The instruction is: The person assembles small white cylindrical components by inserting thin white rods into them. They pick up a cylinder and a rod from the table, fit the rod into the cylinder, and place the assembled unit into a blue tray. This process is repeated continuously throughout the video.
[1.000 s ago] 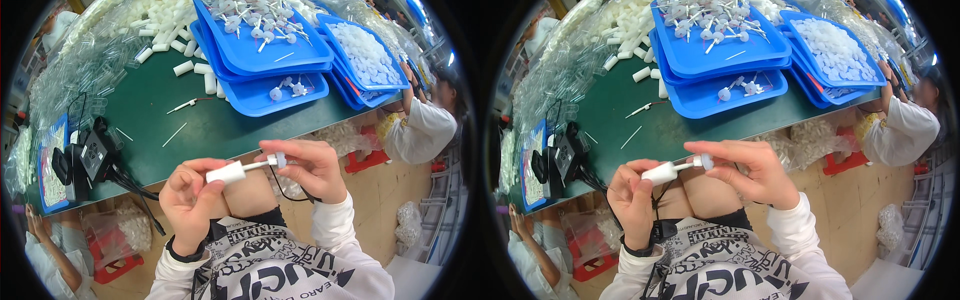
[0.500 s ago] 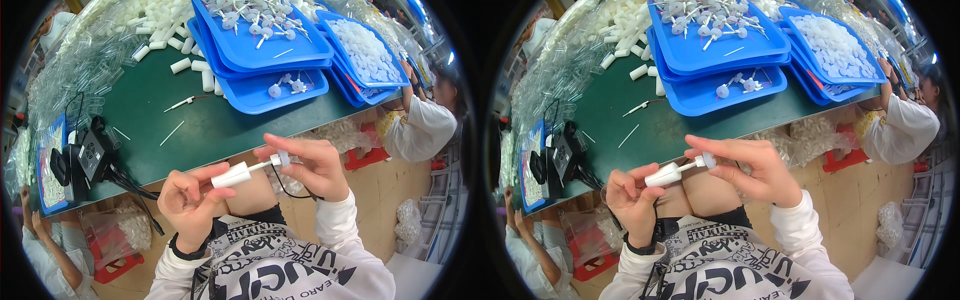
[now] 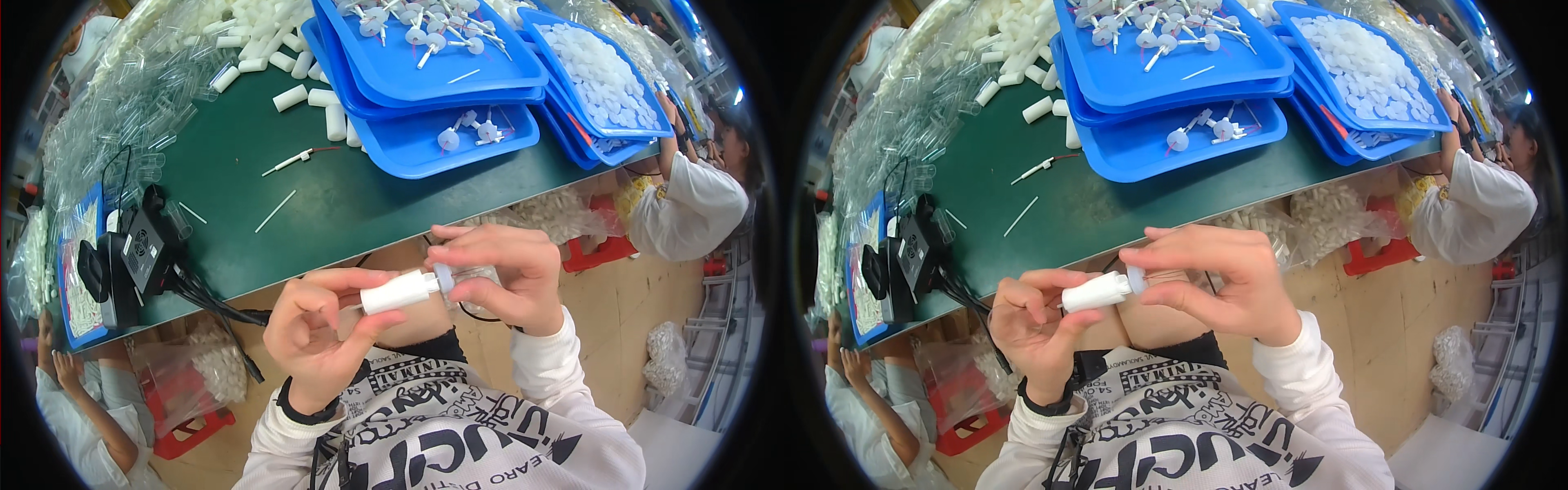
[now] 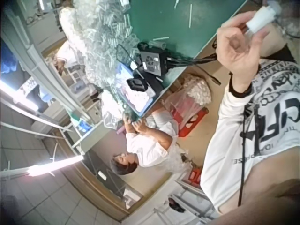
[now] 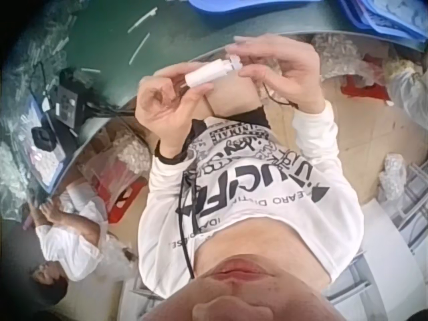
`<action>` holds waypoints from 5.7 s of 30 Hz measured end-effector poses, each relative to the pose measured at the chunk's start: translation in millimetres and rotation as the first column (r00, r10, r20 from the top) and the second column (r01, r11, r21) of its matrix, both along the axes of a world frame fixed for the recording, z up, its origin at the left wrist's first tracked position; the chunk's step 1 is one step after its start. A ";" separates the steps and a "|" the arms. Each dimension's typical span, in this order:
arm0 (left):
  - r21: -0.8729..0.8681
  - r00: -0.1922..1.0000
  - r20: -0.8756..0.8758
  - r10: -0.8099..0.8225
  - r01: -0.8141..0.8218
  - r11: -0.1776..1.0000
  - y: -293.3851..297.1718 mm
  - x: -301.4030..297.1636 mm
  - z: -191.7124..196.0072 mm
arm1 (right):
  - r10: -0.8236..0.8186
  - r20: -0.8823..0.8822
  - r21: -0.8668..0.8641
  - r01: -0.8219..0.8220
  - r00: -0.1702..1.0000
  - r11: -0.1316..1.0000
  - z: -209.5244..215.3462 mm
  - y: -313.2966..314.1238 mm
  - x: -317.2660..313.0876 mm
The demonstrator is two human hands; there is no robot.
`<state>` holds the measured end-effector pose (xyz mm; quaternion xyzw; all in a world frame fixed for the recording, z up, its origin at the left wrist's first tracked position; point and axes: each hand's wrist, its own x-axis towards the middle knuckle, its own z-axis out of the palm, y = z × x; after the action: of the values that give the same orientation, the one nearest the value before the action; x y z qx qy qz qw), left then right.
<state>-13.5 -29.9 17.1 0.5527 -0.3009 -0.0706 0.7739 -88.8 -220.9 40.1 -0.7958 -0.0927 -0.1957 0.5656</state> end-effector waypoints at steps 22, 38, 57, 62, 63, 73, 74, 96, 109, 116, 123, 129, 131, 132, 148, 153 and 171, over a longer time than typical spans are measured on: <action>0.555 0.916 0.379 -0.133 -0.110 0.824 8.7 17.1 -4.5 | -0.058 0.054 0.008 0.058 0.997 0.998 11.2 7.9 6.3; 0.560 0.818 0.561 -0.128 -0.261 0.787 7.0 15.7 -1.3 | -0.010 0.042 -0.194 0.018 0.999 0.981 19.9 5.1 12.9; 0.598 0.653 0.735 -0.182 -0.498 0.628 7.4 10.9 7.2 | 0.126 -0.086 -0.109 -0.135 0.988 0.985 19.7 0.9 10.4; 0.571 0.593 0.787 -0.170 -0.595 0.567 5.0 5.1 12.4 | 0.134 -0.330 0.380 0.002 0.934 0.925 1.5 13.8 5.3; 0.577 0.595 0.785 -0.176 -0.595 0.560 4.1 4.4 11.4 | 0.151 -0.398 0.428 0.038 0.905 0.903 0.5 14.6 4.9; 0.578 0.792 0.596 -0.131 -0.309 0.755 10.9 6.9 1.4 | -0.004 -0.306 0.317 0.106 0.952 0.943 -7.7 14.9 -8.2; 0.573 0.786 0.602 -0.139 -0.304 0.761 9.8 6.9 0.1 | -0.026 -0.291 0.300 0.117 0.956 0.947 -11.8 19.9 -7.2; 0.635 0.823 0.533 -0.196 -0.235 0.736 27.8 7.6 14.6 | -0.096 -0.104 0.046 0.101 0.990 0.994 -17.1 42.7 -11.4; 0.394 0.882 0.456 -0.116 -0.084 0.915 23.9 1.0 -3.7 | -0.038 -0.045 0.019 0.039 0.998 0.999 -18.3 35.8 -7.4; 0.506 0.910 0.390 -0.143 -0.082 0.858 28.4 -1.8 -8.1 | -0.049 -0.068 -0.025 0.047 0.996 0.999 -25.3 35.7 -6.5; 0.181 0.735 -0.593 -0.329 0.520 0.835 28.0 3.8 4.3 | 0.096 -0.176 0.203 -0.059 0.980 0.977 -14.5 20.3 -4.8; 0.169 0.725 -0.592 -0.351 0.538 0.825 31.0 10.4 -11.1 | 0.101 -0.115 0.102 -0.090 0.988 0.991 -9.2 31.6 -6.2; 0.174 0.704 -0.617 -0.353 0.559 0.811 30.3 9.9 -8.6 | 0.049 -0.227 0.134 -0.018 0.973 0.991 -18.0 33.6 -9.4; 0.176 0.693 -0.628 -0.354 0.570 0.802 30.3 9.7 -6.9 | 0.056 -0.280 0.200 0.001 0.958 0.980 -17.9 34.3 -10.1; 0.258 0.787 -0.573 -0.229 0.438 0.861 32.0 -15.6 -18.3 | 0.073 -0.439 0.123 -0.021 0.896 0.992 -22.7 26.4 -6.2; 0.107 0.584 -0.709 -0.394 0.642 0.759 35.0 -4.9 -34.0 | 0.149 -0.428 0.369 0.022 0.891 0.929 -38.8 28.1 0.6; 0.179 0.674 -0.725 -0.140 0.382 0.907 24.0 -7.4 -60.5 | 0.120 -0.636 0.586 0.376 0.762 0.718 -66.1 101.2 -15.8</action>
<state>-20.9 -5.8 -43.4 0.5517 -0.0482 -0.4322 0.7117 -104.6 -119.8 -26.0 -0.5514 0.2416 0.0231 0.7982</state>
